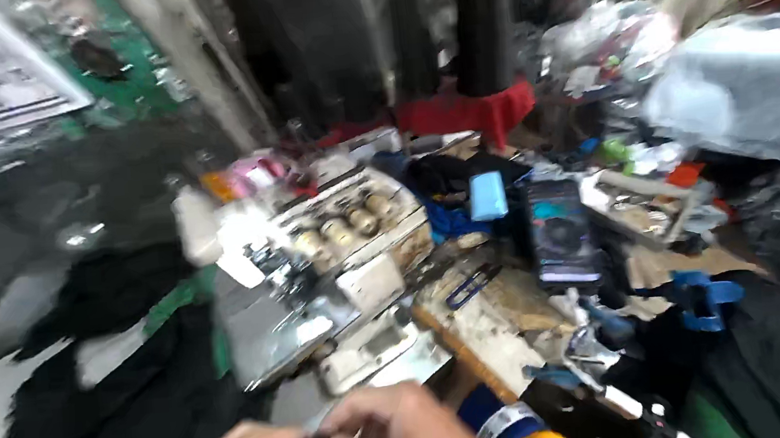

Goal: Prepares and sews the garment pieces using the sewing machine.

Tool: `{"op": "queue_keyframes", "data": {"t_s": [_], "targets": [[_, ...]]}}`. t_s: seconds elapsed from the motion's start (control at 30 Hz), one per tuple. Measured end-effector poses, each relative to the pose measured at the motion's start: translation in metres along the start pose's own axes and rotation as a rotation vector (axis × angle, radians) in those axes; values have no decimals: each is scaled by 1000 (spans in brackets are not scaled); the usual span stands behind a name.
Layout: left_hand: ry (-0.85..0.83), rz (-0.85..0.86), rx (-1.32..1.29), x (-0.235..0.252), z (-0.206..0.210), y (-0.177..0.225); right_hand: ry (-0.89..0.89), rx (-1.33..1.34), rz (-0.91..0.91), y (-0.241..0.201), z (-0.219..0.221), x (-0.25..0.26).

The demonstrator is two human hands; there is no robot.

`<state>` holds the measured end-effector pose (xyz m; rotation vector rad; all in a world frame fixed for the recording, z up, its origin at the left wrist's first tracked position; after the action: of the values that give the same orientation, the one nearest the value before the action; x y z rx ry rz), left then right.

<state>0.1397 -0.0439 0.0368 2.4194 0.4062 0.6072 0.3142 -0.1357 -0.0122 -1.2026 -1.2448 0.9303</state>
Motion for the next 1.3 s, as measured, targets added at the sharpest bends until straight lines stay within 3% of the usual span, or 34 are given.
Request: {"op": "queue_keyframes", "data": {"t_s": [0.1, 0.23, 0.4, 0.57, 0.7, 0.87, 0.97, 1.13, 1.3], "targets": [[150, -50, 34, -28, -28, 2, -98, 87, 64, 9, -3, -21], [340, -154, 117, -62, -59, 6, -342, -30, 331, 70, 6, -71], [460, -261, -21, -84, -39, -44, -345, -65, 567, 114, 15, -102], [561, -288, -205, -93, -27, -68, -337, -141, 596, 109, 33, -85], [557, -268, -205, -94, -26, -68, -248, -323, 516, 107, 80, -48], [568, -266, -215, -95, -27, -70, -465, -778, 441, 148, 123, 7], [569, -247, -209, -98, -29, -75, -498, -660, 427, 158, 97, 0], [558, -247, -183, -99, -28, -81, -269, -234, 420, 142, 15, -64], [536, -252, -165, -96, -25, -79, -147, -107, 415, 122, -9, -82]]}}
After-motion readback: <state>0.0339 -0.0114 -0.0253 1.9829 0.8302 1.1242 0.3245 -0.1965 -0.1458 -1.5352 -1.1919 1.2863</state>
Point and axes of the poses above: each hand's wrist, its own x-axis towards the middle knuckle, its own z-axis out of the palm, y = z × x, the point moved 4 cm from there along x, towards the middle knuckle, and after that the axes turned 7 degrees about z, right-handed, at the moved point
